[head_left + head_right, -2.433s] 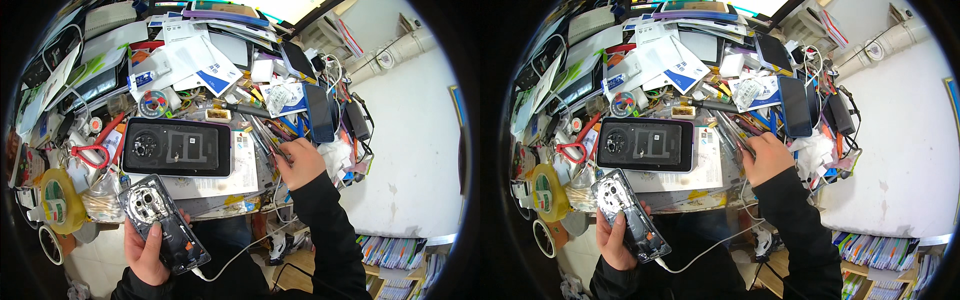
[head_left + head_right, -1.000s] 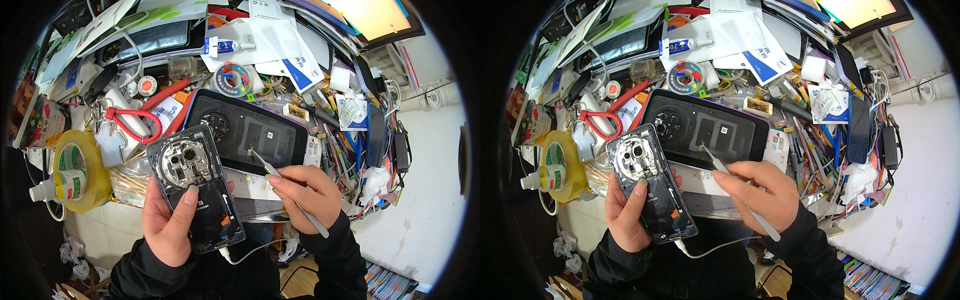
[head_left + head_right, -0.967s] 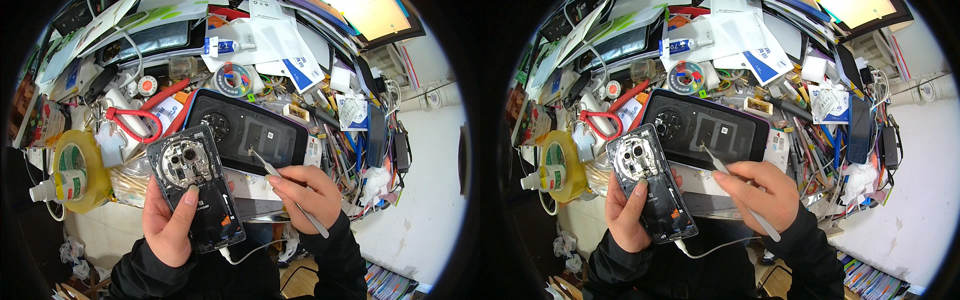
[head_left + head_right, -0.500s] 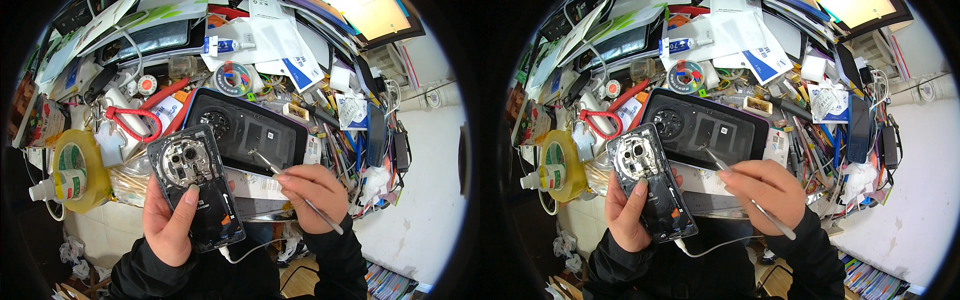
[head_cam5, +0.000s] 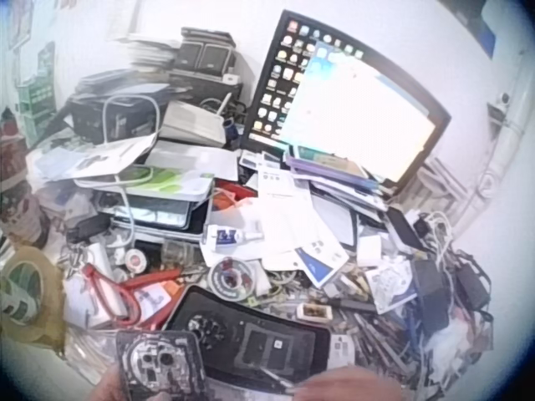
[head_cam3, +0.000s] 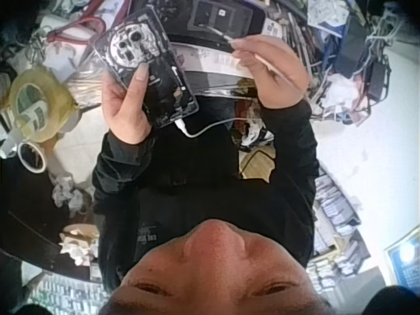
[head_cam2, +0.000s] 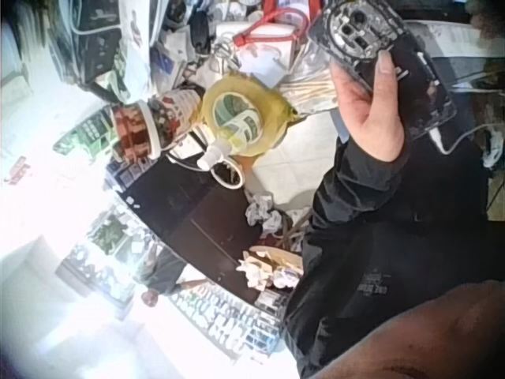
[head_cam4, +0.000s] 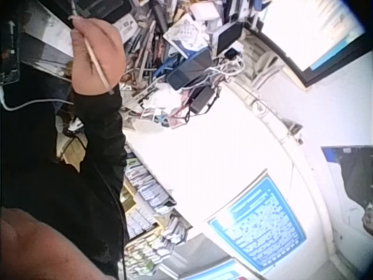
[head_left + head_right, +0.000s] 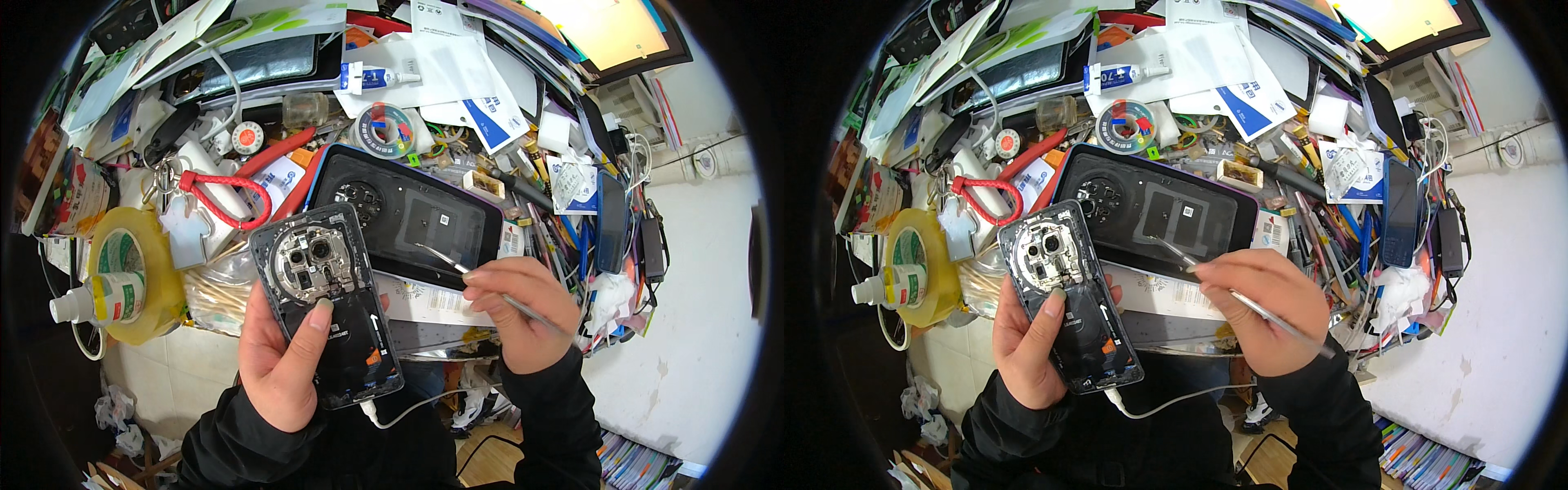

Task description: The person uses a screwdriver to remove screws from the back of a disassembled smartphone, then switches to tweezers to adjust small internal components near the camera module. The device remains open on a cluttered workbench throughout the clip.

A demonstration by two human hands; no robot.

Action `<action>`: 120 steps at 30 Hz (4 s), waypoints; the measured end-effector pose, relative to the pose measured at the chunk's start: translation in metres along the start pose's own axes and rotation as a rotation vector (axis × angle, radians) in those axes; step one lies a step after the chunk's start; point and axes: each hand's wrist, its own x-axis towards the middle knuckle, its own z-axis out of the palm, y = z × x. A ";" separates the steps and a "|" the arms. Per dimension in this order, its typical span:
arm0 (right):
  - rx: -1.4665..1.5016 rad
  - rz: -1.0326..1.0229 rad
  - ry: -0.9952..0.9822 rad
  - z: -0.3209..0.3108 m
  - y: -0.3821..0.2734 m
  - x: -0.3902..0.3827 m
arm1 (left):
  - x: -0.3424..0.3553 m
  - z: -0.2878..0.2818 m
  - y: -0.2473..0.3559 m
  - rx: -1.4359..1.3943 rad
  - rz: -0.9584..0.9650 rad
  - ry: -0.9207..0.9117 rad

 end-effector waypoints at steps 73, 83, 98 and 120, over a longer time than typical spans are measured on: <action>0.265 0.030 -0.100 0.044 -0.014 -0.028 | -0.001 -0.012 0.007 -0.056 -0.153 -0.083; 0.301 0.078 -0.095 0.045 -0.015 -0.027 | -0.002 -0.010 0.008 -0.057 -0.151 -0.057; 0.475 0.154 -0.066 0.044 -0.013 -0.030 | -0.001 -0.012 0.009 -0.019 -0.133 -0.102; 0.360 0.111 -0.087 0.046 -0.014 -0.028 | 0.000 -0.012 0.008 0.003 -0.109 -0.110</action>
